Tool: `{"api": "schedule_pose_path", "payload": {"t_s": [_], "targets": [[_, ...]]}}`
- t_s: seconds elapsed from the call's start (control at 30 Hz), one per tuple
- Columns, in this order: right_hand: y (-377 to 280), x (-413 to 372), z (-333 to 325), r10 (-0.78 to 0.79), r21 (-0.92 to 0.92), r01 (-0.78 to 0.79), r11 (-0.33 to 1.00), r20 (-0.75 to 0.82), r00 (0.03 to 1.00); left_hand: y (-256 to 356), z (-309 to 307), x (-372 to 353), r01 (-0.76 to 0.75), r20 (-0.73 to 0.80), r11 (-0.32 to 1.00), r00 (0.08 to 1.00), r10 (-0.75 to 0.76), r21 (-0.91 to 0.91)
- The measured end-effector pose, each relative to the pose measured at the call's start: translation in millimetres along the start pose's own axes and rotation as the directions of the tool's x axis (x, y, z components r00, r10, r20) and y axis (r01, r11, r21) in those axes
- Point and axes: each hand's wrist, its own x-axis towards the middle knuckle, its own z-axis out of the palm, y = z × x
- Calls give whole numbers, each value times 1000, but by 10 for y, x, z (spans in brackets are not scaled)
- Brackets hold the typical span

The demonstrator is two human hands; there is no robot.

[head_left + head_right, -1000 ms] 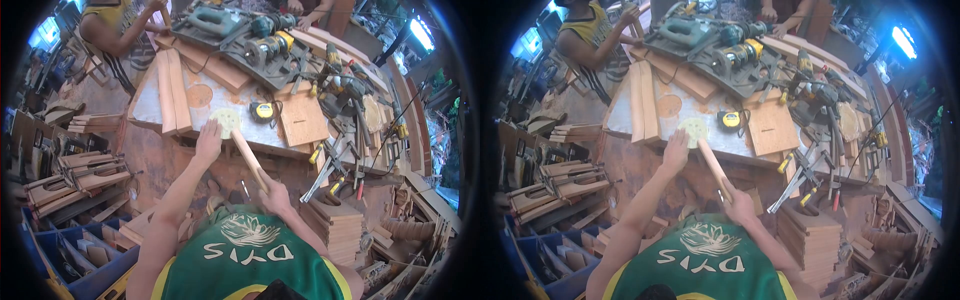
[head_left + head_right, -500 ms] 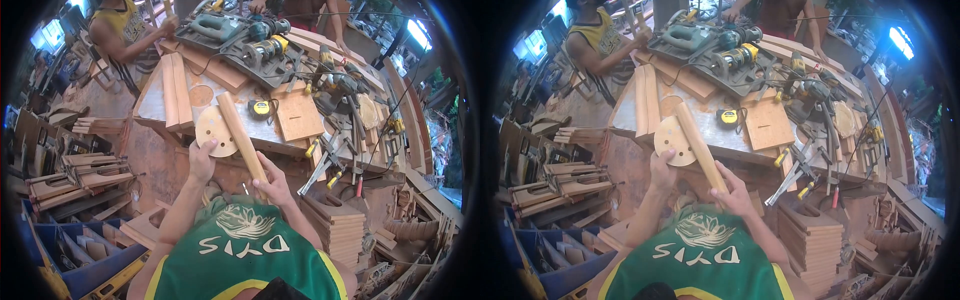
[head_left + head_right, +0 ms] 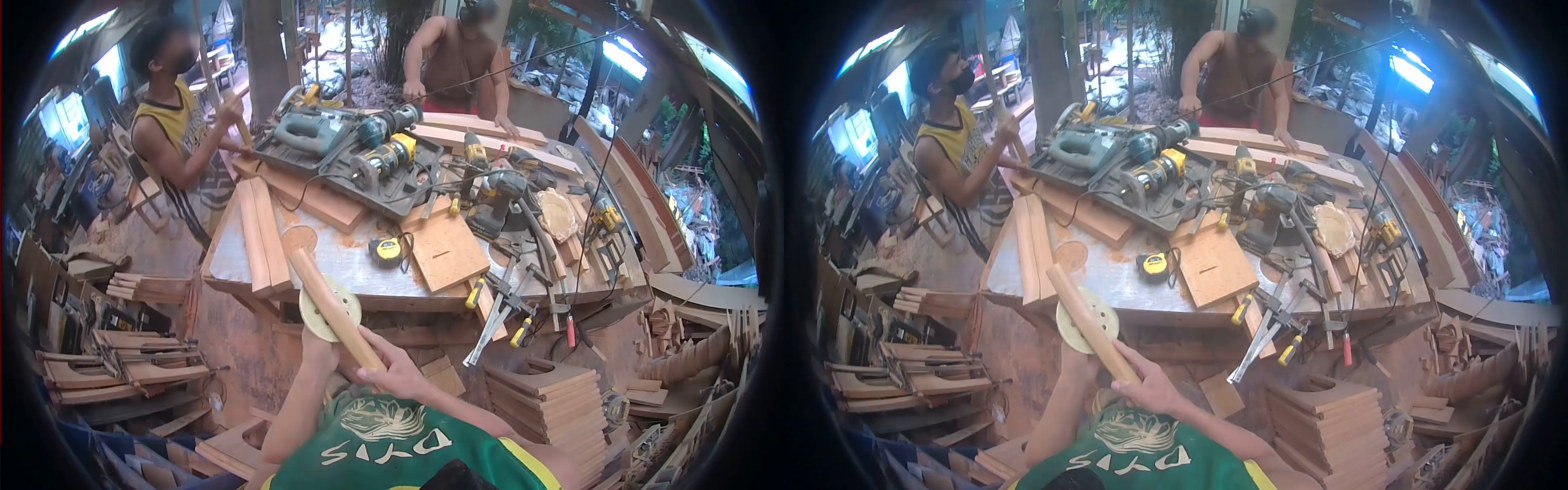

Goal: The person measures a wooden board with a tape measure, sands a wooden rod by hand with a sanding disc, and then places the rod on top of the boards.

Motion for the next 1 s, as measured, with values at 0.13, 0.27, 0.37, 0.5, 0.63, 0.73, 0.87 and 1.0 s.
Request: {"api": "schedule_pose_path", "payload": {"t_s": [0.13, 0.27, 0.37, 0.5, 0.63, 0.73, 0.87, 1.0], "targets": [[-72, -80, -74, 39, -119, -38, 992, 8, 999, 46, 187, -109, -51, -36, 996, 998, 49, -76], [10, -51, -139, 11, 100, -16, 995, 52, 999, 249, 415, -124, 51, 82, 862, 997, -10, -504], [-70, -8, -207, 16, 370, -85, 925, 186, 982, 409, 526, -51, 186, 403, 900, 915, -13, -395], [-110, 80, -284, -78, 656, -215, 723, 386, 919, 515, 553, -51, 215, 459, 864, 888, 21, -455], [173, 178, -219, -90, 731, -263, 629, 405, 910, 376, 279, 30, 178, 419, 874, 908, 32, -452], [313, 210, -120, 92, 265, -151, 952, 225, 970, 503, 81, 78, 74, 162, 938, 987, -19, -337], [-156, -112, 171, -127, -514, 122, 849, 25, 992, 1007, -260, 351, 20, 95, 958, 995, 7, -287], [-322, -59, 297, -68, -520, 29, 854, -57, 996, 883, 282, 128, -52, 74, 980, 995, 68, -193]]}}
